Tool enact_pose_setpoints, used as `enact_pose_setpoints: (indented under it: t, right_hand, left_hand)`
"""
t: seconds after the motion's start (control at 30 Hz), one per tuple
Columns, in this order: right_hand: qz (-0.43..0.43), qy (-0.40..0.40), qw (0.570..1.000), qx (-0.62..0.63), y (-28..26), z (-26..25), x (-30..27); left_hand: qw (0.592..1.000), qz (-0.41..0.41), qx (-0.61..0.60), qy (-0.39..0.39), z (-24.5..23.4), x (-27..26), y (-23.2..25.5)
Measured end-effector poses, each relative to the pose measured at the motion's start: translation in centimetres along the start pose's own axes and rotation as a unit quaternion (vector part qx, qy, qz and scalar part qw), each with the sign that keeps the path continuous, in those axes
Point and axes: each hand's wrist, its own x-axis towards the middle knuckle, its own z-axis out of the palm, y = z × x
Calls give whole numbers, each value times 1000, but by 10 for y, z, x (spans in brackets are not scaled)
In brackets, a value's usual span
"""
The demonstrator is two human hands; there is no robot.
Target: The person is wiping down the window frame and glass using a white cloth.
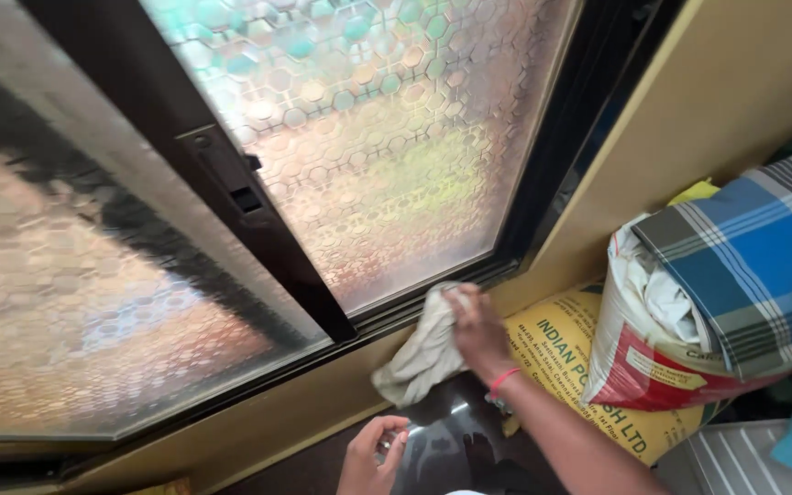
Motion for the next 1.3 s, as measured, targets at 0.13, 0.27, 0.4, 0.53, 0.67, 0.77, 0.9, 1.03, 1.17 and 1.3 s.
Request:
enact_pose_setpoints:
  t: [0.13, 0.27, 0.4, 0.53, 0.67, 0.77, 0.9, 1.03, 1.17, 1.3]
  right_hand:
    - [4, 81, 996, -35, 57, -31, 7]
    - [3, 56, 998, -27, 64, -49, 14]
    - [24, 40, 999, -28, 46, -17, 13]
    - [31, -46, 998, 33, -17, 5, 11]
    - [-106, -76, 986, 104, -72, 23, 9]
    - [-144, -99, 976, 129, -87, 22, 7]
    - [-107, -69, 987, 101, -61, 28, 4]
    - [77, -70, 992, 71, -4, 5, 5]
    - [82, -46, 995, -29, 37, -43, 12]
    - [69, 14, 996, -59, 48, -30, 11]
  left_hand:
    - [1000, 10, 28, 10, 16, 14, 34]
    - [998, -46, 30, 28, 26, 16, 34]
    - [997, -55, 26, 49, 32, 13, 30]
    - [994, -92, 17, 61, 33, 11, 31]
    - [994, -67, 48, 67, 28, 10, 44]
    - [994, -70, 55, 65, 23, 5, 52]
    - [991, -97, 57, 69, 13, -1, 50]
    - [991, -81, 63, 80, -1, -13, 38]
    - [990, -92, 69, 85, -12, -24, 32]
    - [993, -58, 63, 87, -17, -28, 12]
